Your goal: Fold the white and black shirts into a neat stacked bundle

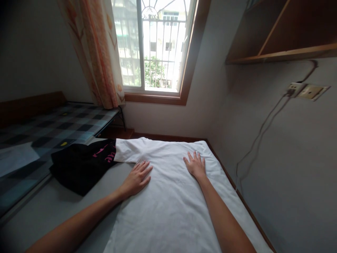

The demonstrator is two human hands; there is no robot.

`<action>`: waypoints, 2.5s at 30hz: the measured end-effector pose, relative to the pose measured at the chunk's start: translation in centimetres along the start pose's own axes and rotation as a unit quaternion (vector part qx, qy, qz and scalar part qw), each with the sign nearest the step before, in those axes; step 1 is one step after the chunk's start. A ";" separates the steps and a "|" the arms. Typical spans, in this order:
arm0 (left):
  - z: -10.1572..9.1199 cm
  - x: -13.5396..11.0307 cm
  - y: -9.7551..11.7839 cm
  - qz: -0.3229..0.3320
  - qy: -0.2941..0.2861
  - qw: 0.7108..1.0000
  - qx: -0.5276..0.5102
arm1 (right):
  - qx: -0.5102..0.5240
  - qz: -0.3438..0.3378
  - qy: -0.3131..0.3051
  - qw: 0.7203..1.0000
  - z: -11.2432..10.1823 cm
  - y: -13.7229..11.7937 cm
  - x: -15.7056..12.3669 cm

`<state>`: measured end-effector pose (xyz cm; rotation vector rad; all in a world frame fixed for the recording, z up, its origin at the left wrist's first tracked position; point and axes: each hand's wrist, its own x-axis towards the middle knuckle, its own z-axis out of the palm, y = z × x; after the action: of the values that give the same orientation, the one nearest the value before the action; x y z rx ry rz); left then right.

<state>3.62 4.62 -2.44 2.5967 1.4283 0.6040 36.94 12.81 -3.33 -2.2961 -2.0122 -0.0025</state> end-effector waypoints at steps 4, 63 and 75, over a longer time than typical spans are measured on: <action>0.0 0.0 0.0 0.004 -0.003 1.000 0.003 | 0.006 -0.015 0.033 0.999 0.0 0.0 -0.3; -14.2 -3.2 -17.4 -0.545 0.205 0.813 0.001 | 0.079 -0.007 0.085 0.993 0.0 2.0 -1.8; -25.2 5.0 -5.0 -0.087 0.574 0.811 0.072 | 0.182 -0.010 0.124 0.975 1.2 2.5 -1.1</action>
<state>-7.91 9.28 20.57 2.0790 1.9290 2.3490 39.15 11.51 -4.79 -1.9428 -1.7449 0.0687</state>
